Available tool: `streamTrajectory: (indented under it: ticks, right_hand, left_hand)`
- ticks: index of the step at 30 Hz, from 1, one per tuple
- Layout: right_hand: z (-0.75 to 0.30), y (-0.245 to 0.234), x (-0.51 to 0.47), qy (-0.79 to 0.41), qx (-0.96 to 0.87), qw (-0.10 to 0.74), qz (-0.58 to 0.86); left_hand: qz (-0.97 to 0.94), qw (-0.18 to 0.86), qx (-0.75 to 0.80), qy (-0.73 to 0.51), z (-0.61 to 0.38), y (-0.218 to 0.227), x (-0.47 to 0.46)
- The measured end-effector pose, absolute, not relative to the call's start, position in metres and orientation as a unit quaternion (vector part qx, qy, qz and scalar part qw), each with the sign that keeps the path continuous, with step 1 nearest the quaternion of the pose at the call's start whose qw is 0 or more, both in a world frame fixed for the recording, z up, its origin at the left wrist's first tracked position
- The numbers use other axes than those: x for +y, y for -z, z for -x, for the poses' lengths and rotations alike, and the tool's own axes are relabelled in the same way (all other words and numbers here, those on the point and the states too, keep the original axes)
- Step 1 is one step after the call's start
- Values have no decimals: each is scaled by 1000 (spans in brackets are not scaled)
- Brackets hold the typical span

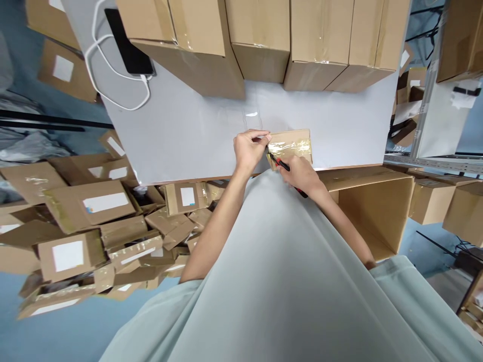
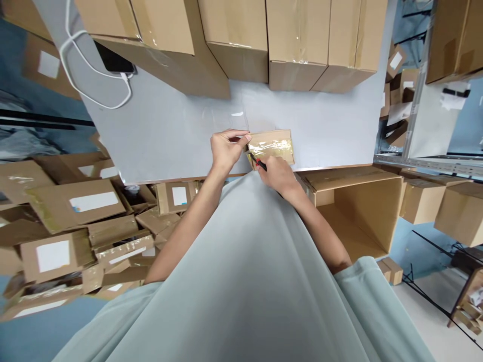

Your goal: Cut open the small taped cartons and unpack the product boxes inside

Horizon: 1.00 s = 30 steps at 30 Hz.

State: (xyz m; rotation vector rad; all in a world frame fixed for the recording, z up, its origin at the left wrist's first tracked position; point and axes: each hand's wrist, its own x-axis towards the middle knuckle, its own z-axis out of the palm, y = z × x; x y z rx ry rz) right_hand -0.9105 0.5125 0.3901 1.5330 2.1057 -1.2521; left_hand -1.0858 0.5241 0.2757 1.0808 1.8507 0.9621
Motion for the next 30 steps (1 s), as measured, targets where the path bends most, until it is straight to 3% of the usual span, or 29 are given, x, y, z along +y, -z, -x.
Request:
streamTrajectory:
  ticks: [8,15,20,30]
  right_hand:
    - [898,-416,483,354,719,188,-568]
    - [840,-426,475,263,653,84,-705]
    - [830,-411,482,232,644,72,-725]
    - [860,-390,494,197,637,150,-730]
  left_hand:
    - [-447,387,726,-352,1095,-280,529]
    - [-653,265,642,-302,1063,-309,524]
    - [-780,278,510,-231,1026,-312,522]
    - [-774,304,496,-251,1025,-298,517]
